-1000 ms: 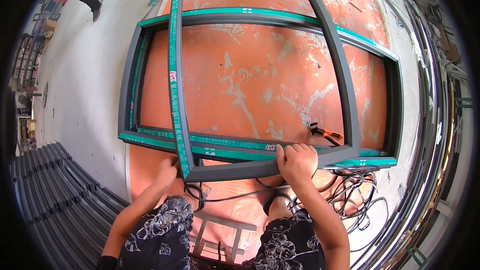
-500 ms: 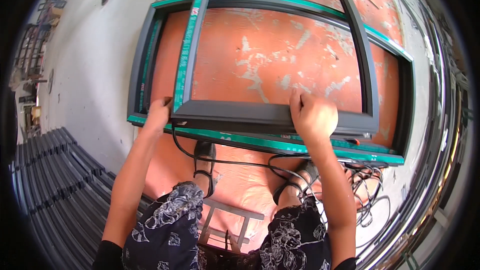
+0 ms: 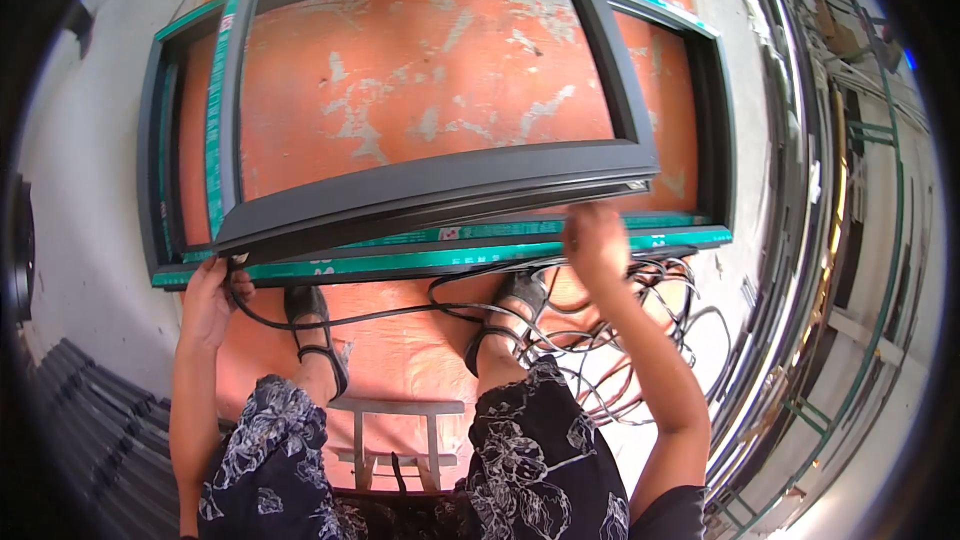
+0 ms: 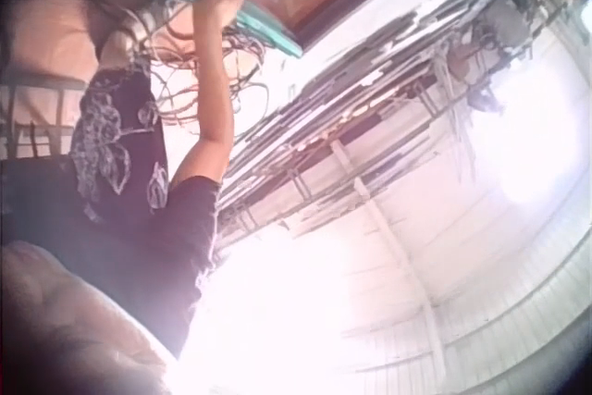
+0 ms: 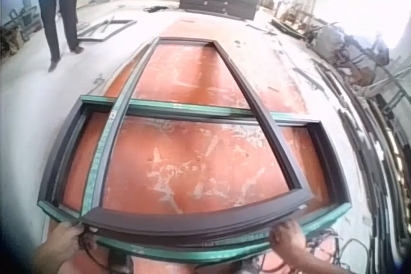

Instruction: The person assembles a window frame by inserting a rubber gasket into the frame groove, using pliers to trim the gasket, and pressing the frame sections together.

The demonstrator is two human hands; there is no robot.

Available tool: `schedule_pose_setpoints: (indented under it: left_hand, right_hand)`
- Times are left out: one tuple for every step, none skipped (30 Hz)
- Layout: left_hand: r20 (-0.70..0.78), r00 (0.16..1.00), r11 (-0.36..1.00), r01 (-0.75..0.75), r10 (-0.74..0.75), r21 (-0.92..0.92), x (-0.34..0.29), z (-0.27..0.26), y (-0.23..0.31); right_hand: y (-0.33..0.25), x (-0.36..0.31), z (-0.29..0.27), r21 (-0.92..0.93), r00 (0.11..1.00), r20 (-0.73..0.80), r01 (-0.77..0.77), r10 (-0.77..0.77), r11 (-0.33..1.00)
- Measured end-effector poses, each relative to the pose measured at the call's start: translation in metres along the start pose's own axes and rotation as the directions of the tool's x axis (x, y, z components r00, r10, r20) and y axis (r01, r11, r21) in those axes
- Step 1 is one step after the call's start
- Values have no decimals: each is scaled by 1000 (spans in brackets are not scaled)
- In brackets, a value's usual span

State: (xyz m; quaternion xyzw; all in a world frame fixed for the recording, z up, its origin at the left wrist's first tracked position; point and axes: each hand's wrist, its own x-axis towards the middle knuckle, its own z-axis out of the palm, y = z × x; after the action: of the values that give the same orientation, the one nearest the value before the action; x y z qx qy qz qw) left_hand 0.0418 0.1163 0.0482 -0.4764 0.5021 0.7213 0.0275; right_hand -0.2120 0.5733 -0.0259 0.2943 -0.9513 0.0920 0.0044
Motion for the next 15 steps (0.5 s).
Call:
schedule_pose_setpoints:
  left_hand:
    - [-41, 999, 1000, 29, -28, 8, -5, 2, 2]
    - [-53, 999, 1000, -5, 4, -11, -5, 2, -5]
    - [-66, 997, 999, -39, 38, -27, -2, 3, -15]
    - [-55, 998, 998, -16, 13, -60, -3, 15, -19]
    - [-17, 999, 997, 41, -42, -62, -4, 27, -21]
    - [27, 999, 998, 32, -31, -59, -8, 40, -25]
    - [76, 994, 995, 87, -84, -37, -10, 52, -26]
    - [109, 988, 993, 118, -114, -30, -15, 58, -30]
    - [110, 986, 991, 131, -127, -36, -19, 65, -31]
    - [118, 983, 988, 146, -140, -43, -23, 70, -32]
    - [112, 984, 988, 145, -139, -48, -25, 70, -33]
    - [149, 977, 981, 169, -153, -101, -26, 69, -34]
    - [191, 968, 969, 193, -163, -153, -26, 69, -35]
    - [162, 973, 971, 190, -166, -147, -30, 63, -35]
    - [172, 966, 966, 218, -194, -135, -36, 58, -37]
  right_hand:
    - [16, 13, 2, -56, 993, 115, -13, 19, 998]
    - [30, 25, 8, -103, 974, 226, -10, 33, 995]
    - [51, 27, 23, -113, 965, 262, 54, -23, 992]
    - [72, 29, 37, -130, 954, 291, 115, -73, 985]
    - [92, 35, 50, 17, 942, 272, 197, -194, 980]
    - [101, 39, 65, 161, 921, 240, 275, -308, 948]
    - [108, 43, 69, 174, 905, 264, 295, -333, 939]
    - [104, 47, 75, 153, 900, 280, 300, -333, 942]
    - [102, 54, 75, 112, 897, 294, 311, -330, 944]
    - [101, 56, 74, 64, 896, 306, 319, -323, 946]
    - [100, 57, 70, 14, 897, 318, 319, -306, 948]
    - [99, 58, 67, -31, 897, 324, 328, -301, 944]
    - [102, 58, 59, -84, 900, 324, 335, -292, 939]
    - [97, 55, 70, -92, 898, 328, 338, -292, 937]
    - [94, 53, 76, -108, 898, 326, 347, -296, 932]
